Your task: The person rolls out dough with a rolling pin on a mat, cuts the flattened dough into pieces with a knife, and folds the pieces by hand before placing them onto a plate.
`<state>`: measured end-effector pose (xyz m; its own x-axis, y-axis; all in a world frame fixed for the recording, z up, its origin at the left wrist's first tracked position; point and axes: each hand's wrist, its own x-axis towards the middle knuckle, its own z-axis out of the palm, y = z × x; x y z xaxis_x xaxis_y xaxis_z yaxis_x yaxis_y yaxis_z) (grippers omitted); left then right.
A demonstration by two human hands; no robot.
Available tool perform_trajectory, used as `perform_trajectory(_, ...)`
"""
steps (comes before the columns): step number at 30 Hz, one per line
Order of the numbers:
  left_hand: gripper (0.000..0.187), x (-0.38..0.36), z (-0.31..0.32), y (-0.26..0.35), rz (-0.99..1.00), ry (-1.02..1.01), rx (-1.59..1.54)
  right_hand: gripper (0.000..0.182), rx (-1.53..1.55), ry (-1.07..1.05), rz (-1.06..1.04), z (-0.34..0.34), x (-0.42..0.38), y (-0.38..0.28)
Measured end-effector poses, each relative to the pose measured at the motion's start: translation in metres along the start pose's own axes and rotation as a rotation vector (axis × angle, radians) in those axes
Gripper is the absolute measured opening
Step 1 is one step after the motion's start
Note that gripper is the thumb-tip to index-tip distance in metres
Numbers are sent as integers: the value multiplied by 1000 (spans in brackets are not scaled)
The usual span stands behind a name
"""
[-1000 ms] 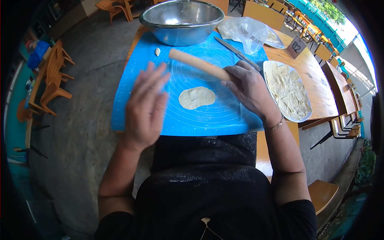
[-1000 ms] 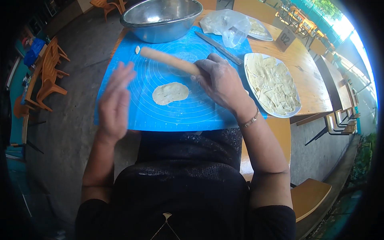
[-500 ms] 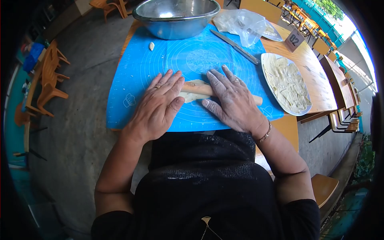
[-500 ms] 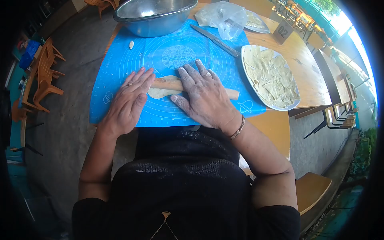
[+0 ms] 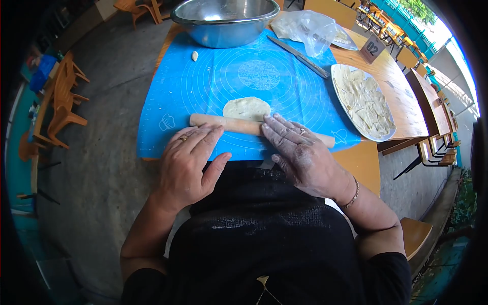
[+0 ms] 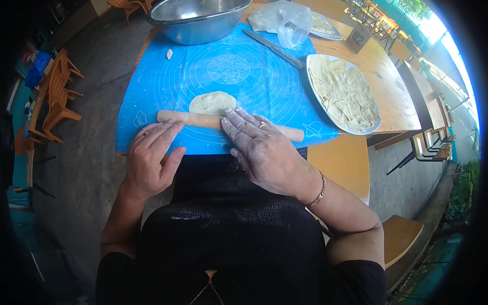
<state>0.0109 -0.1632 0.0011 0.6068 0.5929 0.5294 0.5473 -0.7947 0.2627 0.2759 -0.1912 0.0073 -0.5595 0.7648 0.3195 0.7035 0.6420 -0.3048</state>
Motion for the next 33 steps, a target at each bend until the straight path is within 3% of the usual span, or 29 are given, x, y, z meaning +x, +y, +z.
perform_trajectory(2, 32, -2, -2, 3, -125, -16, -17, 52, 62, 16, -17, -1, -3, 1)
perform_trajectory(5, 24, 2, -3, -1, -29, 178, -76, 49, 134, 97, -41, 2, -6, 4)
perform_trajectory(14, 8, 15, -26, -15, 16, 494, -152, 50, 248, 234, -55, -3, 10, -2)
perform_trajectory(17, 7, 21, -19, -22, -108, 599, -227, 43, 57, 312, 148, -11, 32, 24)
perform_trajectory(23, 8, 51, -2, -22, -4, 272, -172, 32, -72, 255, 255, 3, 71, 94)
perform_trajectory(25, 12, 58, 5, -28, -1, 110, -183, 30, -151, 275, 282, -13, 83, 116)
perform_trajectory(27, 12, 66, 6, -28, 21, 77, -185, 27, -227, 289, 308, -28, 96, 141)
perform_trajectory(29, 13, 73, 9, -30, 48, 43, -190, 21, -419, 41, 460, -37, 107, 159)
perform_trajectory(33, 11, 79, 23, -44, 42, -28, -205, 20, -526, -70, 579, -27, 111, 171)
